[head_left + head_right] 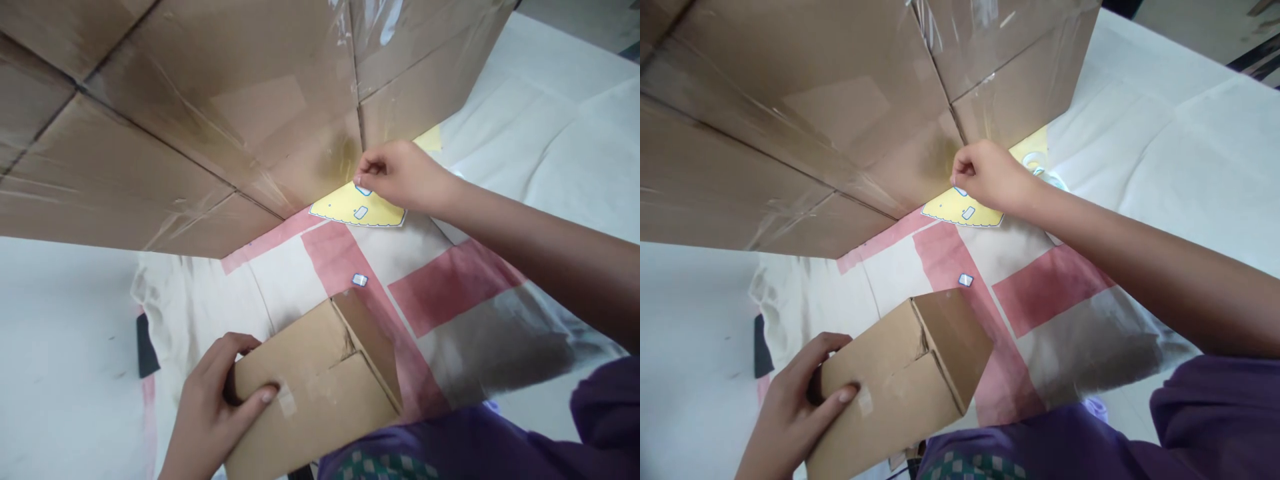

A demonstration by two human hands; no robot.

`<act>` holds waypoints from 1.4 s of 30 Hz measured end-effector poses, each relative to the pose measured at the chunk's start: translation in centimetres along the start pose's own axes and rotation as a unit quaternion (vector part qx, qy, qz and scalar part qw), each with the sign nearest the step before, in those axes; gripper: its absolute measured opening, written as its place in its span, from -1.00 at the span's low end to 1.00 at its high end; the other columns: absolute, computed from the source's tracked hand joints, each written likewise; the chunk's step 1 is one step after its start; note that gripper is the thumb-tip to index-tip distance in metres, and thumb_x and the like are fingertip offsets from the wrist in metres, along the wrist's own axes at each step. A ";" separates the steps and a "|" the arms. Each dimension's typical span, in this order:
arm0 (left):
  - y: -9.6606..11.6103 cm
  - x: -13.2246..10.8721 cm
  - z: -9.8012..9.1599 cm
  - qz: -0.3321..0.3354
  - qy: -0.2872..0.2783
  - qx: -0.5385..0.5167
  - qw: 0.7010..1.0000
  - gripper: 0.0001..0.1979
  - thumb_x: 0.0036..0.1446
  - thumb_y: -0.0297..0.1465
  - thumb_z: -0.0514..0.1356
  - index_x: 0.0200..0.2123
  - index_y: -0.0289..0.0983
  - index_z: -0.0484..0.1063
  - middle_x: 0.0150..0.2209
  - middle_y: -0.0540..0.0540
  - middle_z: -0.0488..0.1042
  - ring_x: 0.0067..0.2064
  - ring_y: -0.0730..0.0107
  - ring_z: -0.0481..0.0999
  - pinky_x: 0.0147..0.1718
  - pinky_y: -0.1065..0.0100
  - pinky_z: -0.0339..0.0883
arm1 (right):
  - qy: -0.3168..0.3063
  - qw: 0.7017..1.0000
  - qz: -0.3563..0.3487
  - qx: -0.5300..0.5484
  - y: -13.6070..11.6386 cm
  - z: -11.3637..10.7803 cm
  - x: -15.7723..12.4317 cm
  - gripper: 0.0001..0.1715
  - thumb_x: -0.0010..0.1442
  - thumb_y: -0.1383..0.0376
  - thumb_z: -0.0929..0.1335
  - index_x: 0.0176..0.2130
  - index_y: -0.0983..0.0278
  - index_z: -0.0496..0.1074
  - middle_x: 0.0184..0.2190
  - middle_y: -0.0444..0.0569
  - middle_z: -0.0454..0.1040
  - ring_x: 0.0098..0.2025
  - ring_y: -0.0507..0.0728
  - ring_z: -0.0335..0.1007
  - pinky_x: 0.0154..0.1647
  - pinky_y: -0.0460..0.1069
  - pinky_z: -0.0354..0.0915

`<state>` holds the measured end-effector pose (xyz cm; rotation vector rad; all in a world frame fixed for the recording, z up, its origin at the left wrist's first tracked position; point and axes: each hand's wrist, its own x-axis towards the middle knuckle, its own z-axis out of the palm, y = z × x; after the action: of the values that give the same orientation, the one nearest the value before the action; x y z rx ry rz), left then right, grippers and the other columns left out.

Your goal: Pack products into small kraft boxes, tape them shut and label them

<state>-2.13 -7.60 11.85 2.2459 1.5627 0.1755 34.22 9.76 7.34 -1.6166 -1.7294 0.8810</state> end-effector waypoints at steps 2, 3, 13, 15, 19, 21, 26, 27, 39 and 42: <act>0.0 0.1 0.0 0.000 0.000 0.002 1.000 -0.62 0.21 0.00 0.20 -0.13 -0.16 0.39 -0.26 -0.03 0.51 -0.32 0.32 0.51 -0.43 0.35 0.37 | -0.022 0.997 0.004 0.075 -0.3 -0.6 -2.2 -0.84 0.27 0.35 0.40 -0.38 0.31 0.50 -0.51 -0.13 0.46 -0.45 0.02 0.34 -0.42 -0.05 0.15; 0.0 0.1 0.0 -0.001 -0.003 0.004 1.000 -0.62 0.21 0.00 0.20 -0.12 -0.16 0.39 -0.26 -0.03 0.51 -0.32 0.31 0.51 -0.43 0.35 0.37 | -0.052 0.991 0.009 0.127 -0.3 -0.6 -3.5 -0.84 0.27 0.33 0.41 -0.37 0.29 0.49 -0.53 -0.15 0.44 -0.48 0.01 0.32 -0.44 -0.06 0.14; 0.0 -0.1 -0.5 -0.032 -0.035 0.003 0.999 -0.60 0.22 0.04 0.16 -0.11 -0.15 0.39 -0.24 -0.02 0.51 -0.34 0.34 0.52 -0.44 0.37 0.39 | -0.307 0.787 0.096 0.527 2.4 5.9 -14.5 -0.67 0.31 0.12 0.42 -0.10 0.25 0.28 -0.41 -0.21 0.42 -0.35 0.01 0.32 -0.29 -0.05 0.20; 0.0 -0.2 -0.5 -0.049 -0.044 -0.002 0.998 -0.57 0.21 0.05 0.16 -0.11 -0.16 0.39 -0.24 -0.04 0.51 -0.33 0.31 0.52 -0.44 0.35 0.40 | -0.316 0.780 0.084 0.534 2.3 6.7 -14.9 -0.69 0.30 0.17 0.42 -0.11 0.25 0.28 -0.40 -0.20 0.44 -0.32 0.02 0.34 -0.23 -0.04 0.21; -0.1 -0.3 -0.5 -0.070 -0.055 -0.013 0.996 -0.56 0.19 0.05 0.16 -0.10 -0.17 0.39 -0.22 -0.06 0.51 -0.34 0.30 0.51 -0.43 0.34 0.40 | -0.297 0.759 0.123 0.567 1.6 7.5 -15.5 -0.66 0.23 0.15 0.48 -0.19 0.23 0.28 -0.43 -0.22 0.46 -0.35 0.03 0.37 -0.24 -0.03 0.21; -0.2 -0.4 -0.5 -0.077 -0.055 -0.018 0.995 -0.57 0.19 0.04 0.16 -0.10 -0.17 0.39 -0.20 -0.05 0.51 -0.33 0.30 0.51 -0.42 0.34 0.41 | -0.278 0.742 0.161 0.589 1.2 7.7 -15.8 -0.63 0.20 0.14 0.50 -0.22 0.22 0.27 -0.45 -0.22 0.48 -0.37 0.03 0.38 -0.25 -0.02 0.23; -0.2 -0.4 -0.5 -0.074 -0.056 -0.019 0.996 -0.57 0.19 0.04 0.17 -0.10 -0.16 0.39 -0.18 -0.06 0.50 -0.28 0.28 0.52 -0.40 0.33 0.42 | -0.253 0.753 0.177 0.581 0.9 8.0 -16.2 -0.69 0.20 0.23 0.49 -0.26 0.22 0.27 -0.50 -0.22 0.47 -0.39 0.03 0.35 -0.29 -0.04 0.19; -0.1 -0.4 -0.5 -0.075 -0.059 -0.021 0.995 -0.57 0.19 0.05 0.17 -0.09 -0.16 0.39 -0.17 -0.07 0.50 -0.28 0.28 0.52 -0.40 0.33 0.42 | -0.253 0.756 0.172 0.579 0.9 8.0 -16.2 -0.68 0.19 0.23 0.49 -0.27 0.22 0.27 -0.49 -0.21 0.48 -0.40 0.02 0.34 -0.30 -0.04 0.18; -0.4 -0.5 -0.7 -0.035 -0.060 0.007 0.998 -0.53 0.21 0.10 0.15 -0.07 -0.15 0.38 -0.15 -0.08 0.47 -0.22 0.25 0.50 -0.35 0.33 0.41 | -0.282 0.860 -0.023 0.424 2.6 6.9 -17.4 -0.63 0.32 0.28 0.35 -0.50 0.33 0.51 -0.63 -0.22 0.22 -0.56 -0.06 0.05 -0.52 -0.07 0.01; -0.5 -0.3 -0.8 -0.011 -0.061 0.022 0.998 -0.51 0.22 0.12 0.12 -0.07 -0.16 0.38 -0.16 -0.08 0.47 -0.20 0.25 0.50 -0.34 0.33 0.40 | -0.226 0.888 -0.093 0.390 2.7 6.5 -17.4 -0.61 0.34 0.34 0.34 -0.52 0.33 0.49 -0.63 -0.21 0.23 -0.55 -0.06 0.06 -0.50 -0.09 0.05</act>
<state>-2.94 -7.56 12.40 2.2273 1.5400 -0.0011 31.88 -7.95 1.44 -0.7308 -1.4616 1.6748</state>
